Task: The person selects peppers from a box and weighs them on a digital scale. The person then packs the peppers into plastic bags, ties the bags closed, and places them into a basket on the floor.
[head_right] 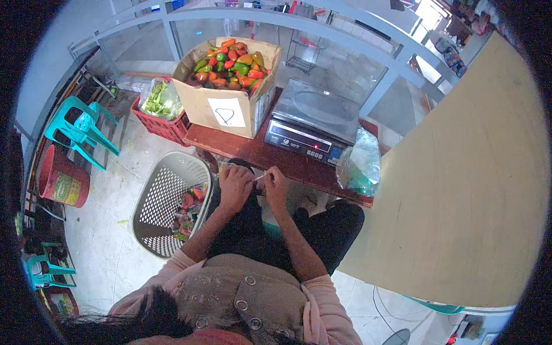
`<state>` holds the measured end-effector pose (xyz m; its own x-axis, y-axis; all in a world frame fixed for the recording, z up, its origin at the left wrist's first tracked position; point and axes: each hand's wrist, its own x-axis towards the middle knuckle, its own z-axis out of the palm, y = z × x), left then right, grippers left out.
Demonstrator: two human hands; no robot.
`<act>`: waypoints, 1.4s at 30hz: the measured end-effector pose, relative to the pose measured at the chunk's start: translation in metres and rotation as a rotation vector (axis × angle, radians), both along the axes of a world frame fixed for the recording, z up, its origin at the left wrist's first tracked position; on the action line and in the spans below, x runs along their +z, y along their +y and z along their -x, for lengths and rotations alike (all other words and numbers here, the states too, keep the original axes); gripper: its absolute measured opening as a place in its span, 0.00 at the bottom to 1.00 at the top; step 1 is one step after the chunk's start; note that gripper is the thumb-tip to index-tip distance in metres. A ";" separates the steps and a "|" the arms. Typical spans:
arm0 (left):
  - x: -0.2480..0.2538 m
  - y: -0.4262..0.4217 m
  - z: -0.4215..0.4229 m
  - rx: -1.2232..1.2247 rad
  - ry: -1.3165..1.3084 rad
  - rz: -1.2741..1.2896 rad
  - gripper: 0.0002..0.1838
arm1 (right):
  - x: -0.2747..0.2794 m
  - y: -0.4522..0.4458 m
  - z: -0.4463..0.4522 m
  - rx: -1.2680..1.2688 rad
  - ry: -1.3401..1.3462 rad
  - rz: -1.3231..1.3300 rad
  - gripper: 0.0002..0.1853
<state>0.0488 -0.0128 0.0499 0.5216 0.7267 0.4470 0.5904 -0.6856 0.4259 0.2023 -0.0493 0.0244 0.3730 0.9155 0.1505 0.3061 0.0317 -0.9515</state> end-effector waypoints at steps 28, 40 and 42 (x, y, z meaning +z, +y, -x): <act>0.007 0.001 0.016 -0.251 0.125 -0.093 0.10 | 0.006 -0.047 0.026 0.302 0.752 0.195 0.14; 0.007 0.001 0.018 -0.281 0.104 -0.076 0.09 | 0.010 -0.052 0.020 0.351 0.670 0.173 0.13; 0.002 0.003 0.017 -0.245 0.102 -0.084 0.08 | 0.008 -0.047 0.017 0.344 0.607 0.206 0.13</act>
<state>0.0314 -0.0101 0.0519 0.7230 0.5357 0.4362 0.4393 -0.8439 0.3081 0.1857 -0.0960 0.0328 0.0218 0.9834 -0.1801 -0.2728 -0.1675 -0.9474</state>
